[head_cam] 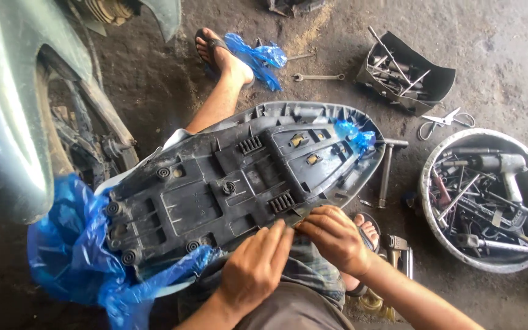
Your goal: Reupholstering a motorcycle seat by removing old staples and attaching a new leather cover using a staple gun.
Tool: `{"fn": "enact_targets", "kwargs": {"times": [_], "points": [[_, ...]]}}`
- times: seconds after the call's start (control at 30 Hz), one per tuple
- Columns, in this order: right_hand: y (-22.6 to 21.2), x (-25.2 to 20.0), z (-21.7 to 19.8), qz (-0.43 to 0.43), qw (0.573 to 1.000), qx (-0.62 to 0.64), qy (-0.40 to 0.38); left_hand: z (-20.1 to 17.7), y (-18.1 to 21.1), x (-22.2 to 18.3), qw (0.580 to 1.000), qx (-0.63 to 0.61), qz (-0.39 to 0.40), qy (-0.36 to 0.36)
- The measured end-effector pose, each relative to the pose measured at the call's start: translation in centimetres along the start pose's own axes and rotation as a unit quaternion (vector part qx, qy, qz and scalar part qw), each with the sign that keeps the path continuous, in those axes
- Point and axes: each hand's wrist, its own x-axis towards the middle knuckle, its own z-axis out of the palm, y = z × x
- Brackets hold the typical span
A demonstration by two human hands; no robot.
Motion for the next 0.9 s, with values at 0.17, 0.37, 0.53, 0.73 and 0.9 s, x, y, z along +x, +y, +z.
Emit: {"fn": "enact_targets", "kwargs": {"times": [0.17,0.37,0.53,0.73,0.9], "points": [[-2.4,6.4,-5.5,0.069,0.997,0.039,0.016,-5.0,0.1,5.1,0.987,-0.082,-0.121,-0.067],[-2.6,12.2,-8.0,0.088,0.993,0.064,-0.033,-9.4,-2.3,9.7,0.958,-0.205,-0.175,-0.094],[0.6,14.9,-4.8,0.019,0.999,-0.015,0.041,-5.5,-3.6,9.4,0.991,0.112,-0.064,0.028],[3.3,15.8,-2.5,0.011,0.993,-0.095,0.068,-4.4,-5.4,11.5,0.987,0.160,-0.034,-0.003],[5.1,15.8,-1.3,0.127,0.984,-0.076,0.098,-3.9,-6.3,13.1,0.984,0.154,-0.040,-0.075]]}}
